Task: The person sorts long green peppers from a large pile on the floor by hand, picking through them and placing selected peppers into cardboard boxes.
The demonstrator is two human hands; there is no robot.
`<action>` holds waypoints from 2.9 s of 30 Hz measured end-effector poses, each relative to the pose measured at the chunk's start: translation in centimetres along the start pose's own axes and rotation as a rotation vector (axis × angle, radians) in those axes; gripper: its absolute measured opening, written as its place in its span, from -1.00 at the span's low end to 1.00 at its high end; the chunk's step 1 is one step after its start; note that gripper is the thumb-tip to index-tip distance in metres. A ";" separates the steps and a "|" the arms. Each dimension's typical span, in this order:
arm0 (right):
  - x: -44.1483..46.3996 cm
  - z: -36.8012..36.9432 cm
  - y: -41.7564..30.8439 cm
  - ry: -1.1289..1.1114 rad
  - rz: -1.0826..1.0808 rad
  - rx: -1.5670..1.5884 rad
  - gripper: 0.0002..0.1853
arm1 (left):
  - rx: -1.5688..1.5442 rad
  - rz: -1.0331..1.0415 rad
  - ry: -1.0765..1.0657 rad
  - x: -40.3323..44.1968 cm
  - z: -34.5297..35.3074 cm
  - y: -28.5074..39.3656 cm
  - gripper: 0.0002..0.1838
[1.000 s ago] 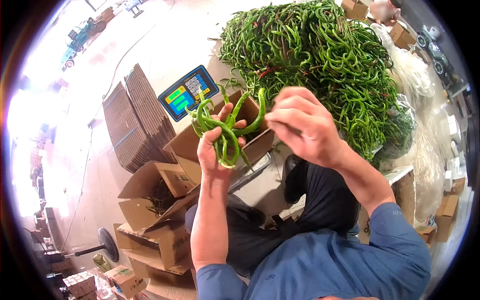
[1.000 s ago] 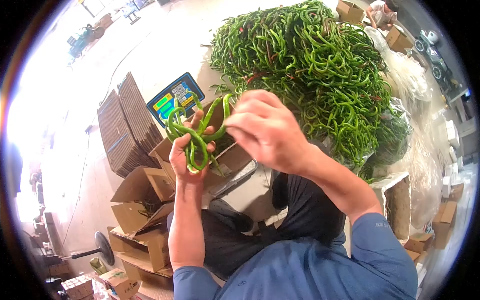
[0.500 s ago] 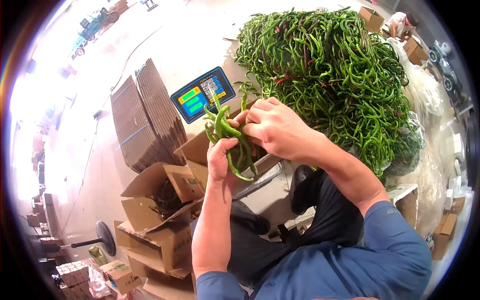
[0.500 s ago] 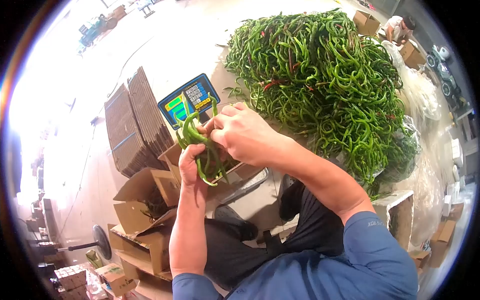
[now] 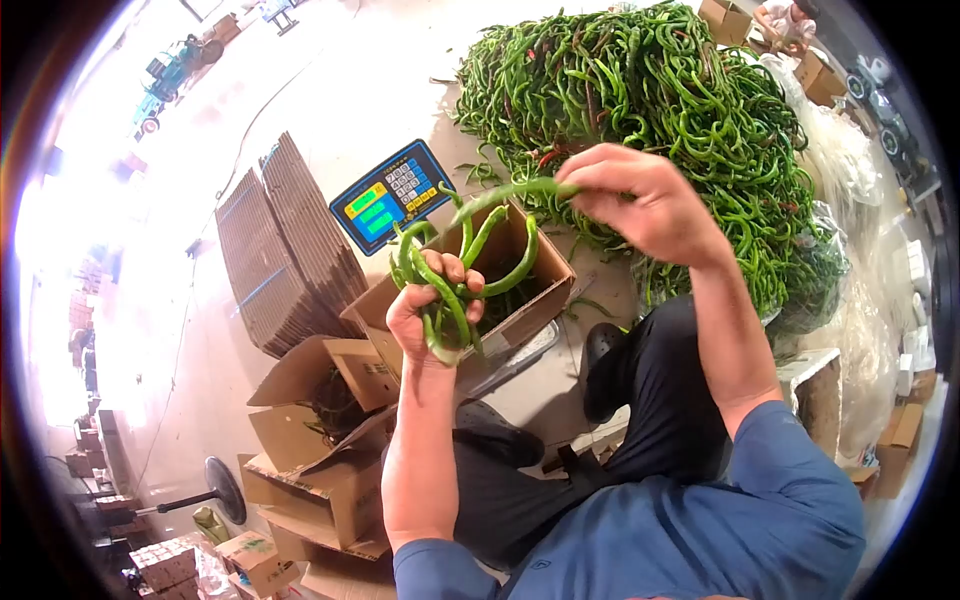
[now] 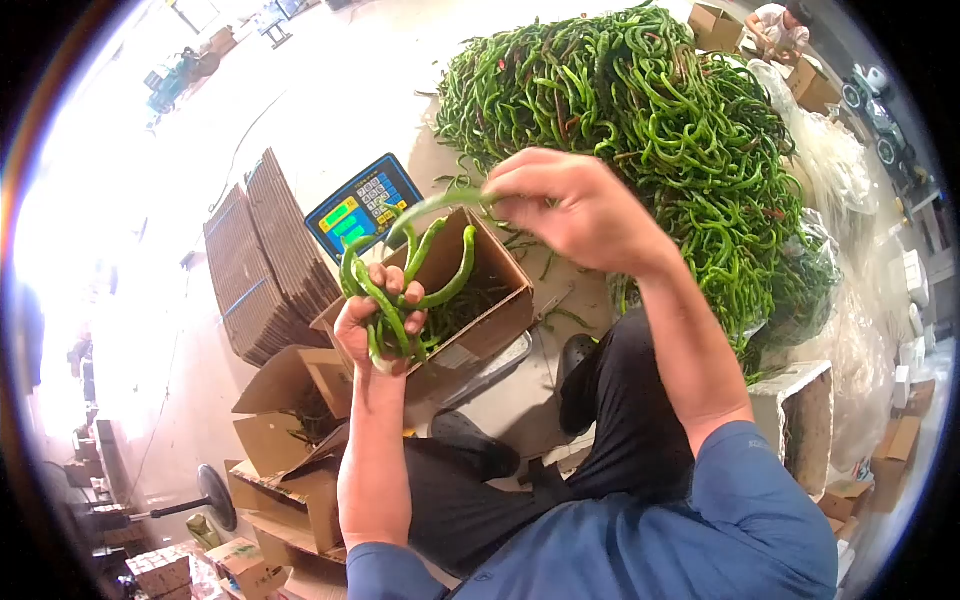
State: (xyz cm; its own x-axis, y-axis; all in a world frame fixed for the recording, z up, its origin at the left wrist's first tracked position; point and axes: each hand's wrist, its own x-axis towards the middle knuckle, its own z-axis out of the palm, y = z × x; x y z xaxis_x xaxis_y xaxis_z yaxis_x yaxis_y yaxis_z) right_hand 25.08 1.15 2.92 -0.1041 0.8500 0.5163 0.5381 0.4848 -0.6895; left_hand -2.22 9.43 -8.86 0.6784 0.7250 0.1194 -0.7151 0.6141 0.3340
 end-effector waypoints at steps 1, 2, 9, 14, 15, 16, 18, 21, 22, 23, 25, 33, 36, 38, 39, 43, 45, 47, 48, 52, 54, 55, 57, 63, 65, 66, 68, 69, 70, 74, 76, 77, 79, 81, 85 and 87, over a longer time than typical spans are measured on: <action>-0.9 -1.1 0.0 0.051 0.163 0.067 -0.85 | -0.004 -0.004 0.003 0.1 -0.1 0.0 -0.72; -2.0 -2.1 0.9 0.086 0.194 0.077 -0.84 | -0.009 -0.008 0.007 0.1 -0.2 0.0 -0.71; -12.3 -8.3 3.3 0.437 0.581 0.285 -0.78 | -0.009 -0.015 0.090 0.8 -0.6 0.5 -0.74; -25.6 -15.1 5.0 0.661 0.889 -0.093 -0.73 | 0.063 -0.010 0.208 1.2 -1.7 1.1 -0.73; -28.6 -16.5 5.0 0.704 0.953 -0.147 -0.72 | 0.092 -0.013 0.248 1.2 -1.7 1.1 -0.73; -32.0 -18.0 5.3 0.765 0.992 -0.146 -0.71 | 0.104 -0.018 0.300 1.2 -1.6 1.0 -0.73; -39.2 -21.0 5.9 0.873 1.082 -0.114 -0.71 | 0.128 -0.031 0.403 1.2 -1.1 0.8 -0.74; -48.6 -23.9 5.6 1.047 1.201 -0.053 -0.74 | 0.119 -0.013 0.458 1.3 -0.7 0.0 -0.75; -52.0 -24.8 5.9 1.107 1.229 -0.055 -0.75 | 0.108 -0.020 0.412 1.2 -1.4 0.0 -0.76; -55.4 -25.7 6.1 1.165 1.256 -0.057 -0.76 | 0.104 -0.004 0.473 1.2 -1.7 -0.3 -0.77; -64.4 -27.9 7.9 1.220 1.244 0.006 -0.77 | 0.097 0.034 0.596 1.2 -1.8 -0.9 -0.78; -68.8 -23.8 5.8 1.355 1.437 -0.086 -0.82 | 0.078 0.214 0.733 0.3 -2.6 -2.6 -0.71; -68.4 -23.3 5.6 1.302 1.474 -0.051 -0.79 | 0.086 0.236 0.858 0.8 -4.6 -2.2 -0.66; -68.3 -23.2 5.6 1.307 1.456 -0.044 -0.78 | 0.048 0.228 0.927 1.1 -5.3 -1.9 -0.60; -68.5 -23.3 6.0 1.369 1.417 -0.025 -0.79 | 0.039 0.211 0.979 1.3 -5.8 -1.6 -0.53; -66.0 -22.9 3.8 1.424 1.411 -0.020 -0.87 | 0.011 0.208 1.079 1.6 -11.4 1.5 -0.44; -66.6 -23.2 2.5 1.470 1.359 -0.005 -0.88 | -0.011 0.090 1.092 1.4 -12.1 3.5 -0.39; -65.6 -23.6 -0.2 1.573 1.307 0.038 -0.88 | -0.186 -0.028 1.479 2.0 -13.6 5.8 -0.44; -66.9 -24.7 -1.2 1.625 1.289 0.052 -0.86 | -0.239 -0.032 1.452 1.5 -15.2 7.0 -0.44; -72.6 -26.9 -5.4 1.848 1.240 0.072 -0.85 | 0.222 0.072 1.262 0.4 -15.6 7.3 -0.39; -79.7 -28.4 -5.6 1.974 1.204 0.059 -0.81 | 0.443 0.215 1.259 1.1 -12.5 6.3 -0.34; -83.3 -28.5 -5.1 1.759 1.578 -0.339 -0.73 | 0.517 0.322 1.259 1.5 -11.3 6.0 -0.33; -86.9 -28.9 -4.2 1.059 2.148 -1.117 -0.57 | 0.688 0.455 1.240 2.4 -6.5 3.4 -0.37; -54.3 -13.7 5.8 0.652 1.177 -0.679 0.08 | 1.016 0.418 0.845 2.1 0.0 -3.2 -0.58; -44.4 -11.7 7.0 0.357 1.009 -0.801 0.10 | 1.071 0.366 0.748 2.4 0.8 -5.2 -0.62; -41.6 -10.9 9.1 0.341 0.915 -0.864 0.14 | 1.062 0.323 0.701 2.4 0.5 -5.7 -0.64; -36.1 -9.9 11.3 0.257 1.041 -0.928 0.22 | 1.095 0.248 0.694 2.3 0.9 -6.9 -0.65; -34.3 -9.1 12.6 0.284 1.086 -0.962 0.27 | 1.111 0.207 0.689 2.3 1.1 -7.4 -0.66; -33.4 -8.1 14.1 0.300 1.162 -0.974 0.29 | 1.099 0.195 0.686 2.4 1.1 -7.7 -0.67; -34.4 -5.5 17.8 0.333 1.214 -1.145 0.34 | 1.122 0.114 0.635 2.6 0.7 -7.9 -0.67; -35.2 -4.7 18.3 0.437 1.136 -1.171 0.32 | 1.107 0.093 0.606 2.9 0.7 -8.0 -0.67; -35.5 -4.7 19.0 0.434 1.144 -1.167 0.31 | 1.101 0.082 0.594 2.9 0.7 -8.1 -0.67; -35.3 -4.6 19.2 0.430 1.172 -1.149 0.30 | 1.112 0.046 0.544 3.2 0.8 -8.8 -0.69; -35.2 -5.0 19.2 0.430 1.130 -1.176 0.28 | 1.153 0.002 0.505 3.7 0.6 -9.2 -0.70; -35.5 -5.8 18.8 0.400 1.036 -1.173 0.25 | 1.156 -0.062 0.472 4.4 1.0 -9.9 -0.71; -35.8 -5.6 19.0 0.379 0.949 -1.233 0.26 | 1.176 -0.069 0.450 4.5 1.5 -10.3 -0.72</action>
State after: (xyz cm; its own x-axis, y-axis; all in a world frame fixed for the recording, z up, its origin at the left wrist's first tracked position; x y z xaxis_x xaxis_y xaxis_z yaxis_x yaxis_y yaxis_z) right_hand 43.76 -21.21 -25.82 0.7484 0.5437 0.3799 0.6187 -0.7787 -0.1043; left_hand 8.43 5.86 -10.32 0.4256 0.8863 -0.1824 0.0589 0.1741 0.9830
